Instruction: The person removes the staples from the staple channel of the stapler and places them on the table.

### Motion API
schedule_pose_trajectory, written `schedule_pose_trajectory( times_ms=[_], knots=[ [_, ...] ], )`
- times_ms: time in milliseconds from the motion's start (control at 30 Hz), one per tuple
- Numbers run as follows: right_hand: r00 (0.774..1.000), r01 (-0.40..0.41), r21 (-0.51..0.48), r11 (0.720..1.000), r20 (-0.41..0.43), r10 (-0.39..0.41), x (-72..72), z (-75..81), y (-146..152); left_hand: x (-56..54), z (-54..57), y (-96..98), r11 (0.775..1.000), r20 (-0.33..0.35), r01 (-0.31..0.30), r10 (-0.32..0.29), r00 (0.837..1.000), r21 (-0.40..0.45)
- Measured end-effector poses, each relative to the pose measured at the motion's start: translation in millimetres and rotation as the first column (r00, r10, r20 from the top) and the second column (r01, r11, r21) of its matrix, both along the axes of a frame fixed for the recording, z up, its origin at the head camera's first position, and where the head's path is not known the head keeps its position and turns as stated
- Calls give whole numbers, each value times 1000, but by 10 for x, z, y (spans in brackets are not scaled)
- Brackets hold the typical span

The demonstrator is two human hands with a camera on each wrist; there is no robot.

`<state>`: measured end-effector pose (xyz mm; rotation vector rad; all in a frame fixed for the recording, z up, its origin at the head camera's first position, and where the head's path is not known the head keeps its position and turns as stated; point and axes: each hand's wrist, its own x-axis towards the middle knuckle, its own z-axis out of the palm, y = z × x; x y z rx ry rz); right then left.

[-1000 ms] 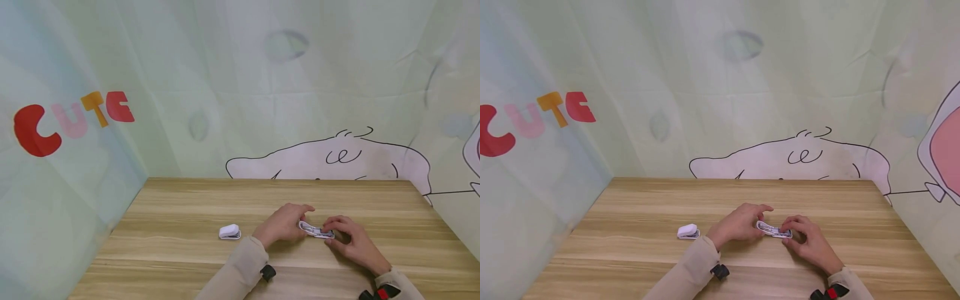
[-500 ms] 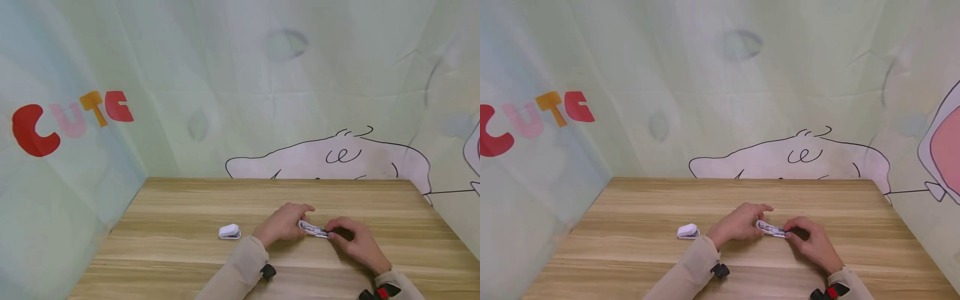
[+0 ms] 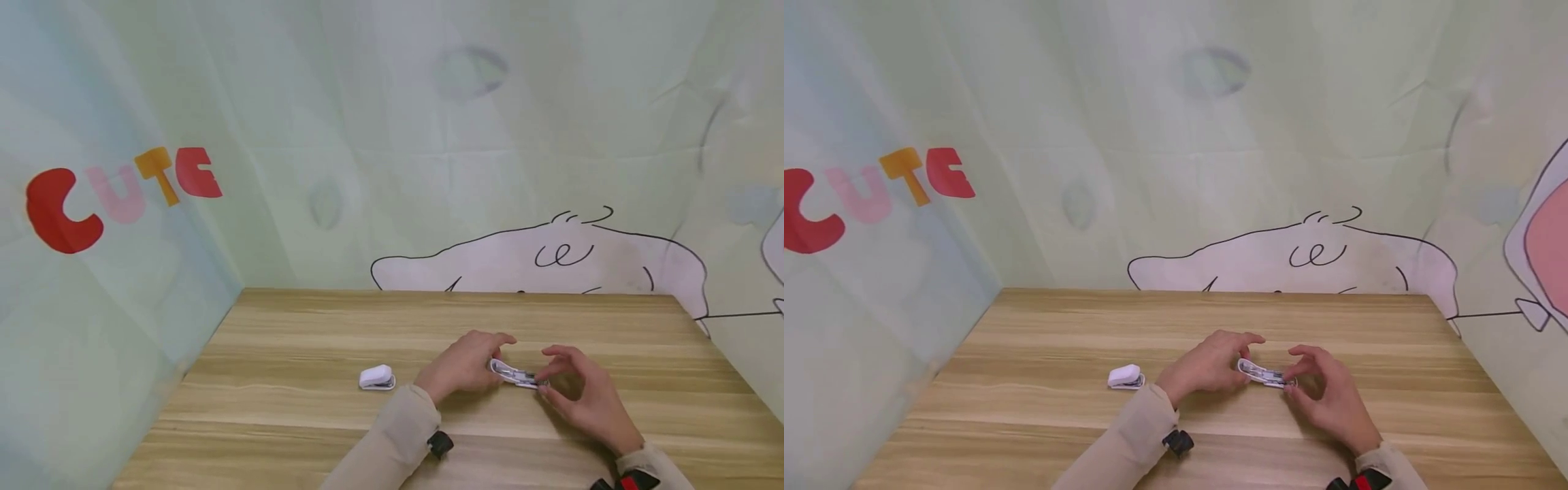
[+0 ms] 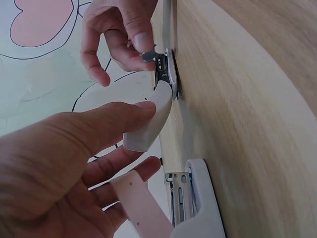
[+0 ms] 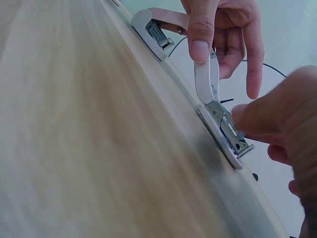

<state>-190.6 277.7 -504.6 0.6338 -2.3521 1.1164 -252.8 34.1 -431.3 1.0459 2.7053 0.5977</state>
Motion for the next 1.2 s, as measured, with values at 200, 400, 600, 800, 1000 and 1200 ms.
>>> schedule_pose_trajectory(
  times_ms=[200, 400, 600, 800, 1000, 1200],
  knots=[
    [989, -6, 101, 995, -145, 21, 17, -5, -20, 1, -3, 7, 1000, -13, 5, -6, 1000, -3],
    [989, -18, 179, 984, -139, 44, 22, -32, -38, -3, -10, 6, 1000, -7, 12, -12, 1000, 5],
    [988, -32, 204, 978, -139, 61, 19, -48, -50, 3, -17, -6, 1000, -13, 11, -11, 1000, 14],
    [991, -49, 80, 996, -124, 59, 31, -25, -61, 3, -12, -51, 999, -15, 24, -24, 1000, 24],
    [994, -56, -28, 998, -94, 53, -12, 50, -94, -26, 31, -190, 999, 9, 35, -35, 999, 32],
    [1000, 20, 23, 1000, -15, -19, -53, 150, -231, -26, 105, -393, 995, 108, 10, -21, 994, 98]
  ],
)
